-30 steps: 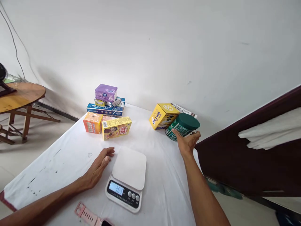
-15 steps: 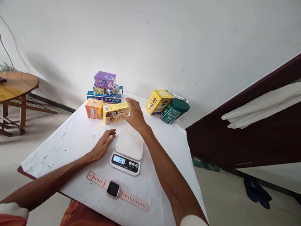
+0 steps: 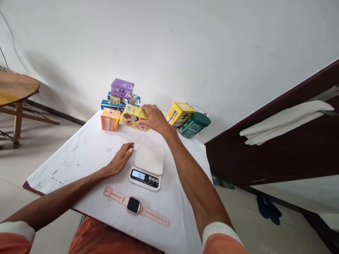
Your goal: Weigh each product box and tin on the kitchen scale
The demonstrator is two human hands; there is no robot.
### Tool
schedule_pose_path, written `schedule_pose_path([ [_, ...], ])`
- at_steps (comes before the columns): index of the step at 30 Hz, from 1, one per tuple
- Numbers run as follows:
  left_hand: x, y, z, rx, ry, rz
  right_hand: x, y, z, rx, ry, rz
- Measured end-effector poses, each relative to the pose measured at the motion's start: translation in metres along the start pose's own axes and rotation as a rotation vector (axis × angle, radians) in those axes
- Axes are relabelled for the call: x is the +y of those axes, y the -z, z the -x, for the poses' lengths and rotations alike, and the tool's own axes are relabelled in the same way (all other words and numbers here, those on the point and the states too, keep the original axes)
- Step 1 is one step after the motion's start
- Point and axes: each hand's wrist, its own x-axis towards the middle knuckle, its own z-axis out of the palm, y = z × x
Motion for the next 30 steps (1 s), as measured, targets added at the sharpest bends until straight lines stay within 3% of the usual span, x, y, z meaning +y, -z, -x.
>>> schedule_pose_path([
  [3,-0.005,0.001,-0.004,0.036,0.028,0.063,0.004,0.029,0.034,0.099,-0.006,-0.082],
  [6,-0.010,0.001,-0.007,0.053,0.059,0.130,0.004,0.046,0.079,0.105,-0.050,-0.176],
  [11,-0.008,0.002,-0.007,0.060,0.053,0.132,0.002,0.039,0.136,0.030,-0.097,-0.222],
  [18,-0.005,0.003,-0.008,0.059,0.052,0.107,0.002,0.012,0.149,0.006,-0.122,-0.171],
  [23,-0.004,0.004,-0.009,0.060,0.057,0.098,-0.002,0.019,0.151,0.036,-0.138,-0.224],
  [26,-0.004,0.004,-0.009,0.063,0.060,0.096,-0.006,0.031,0.165,0.194,-0.194,-0.348],
  [30,-0.004,0.003,-0.009,0.058,0.054,0.098,-0.011,0.021,0.196,0.704,-0.445,-0.625],
])
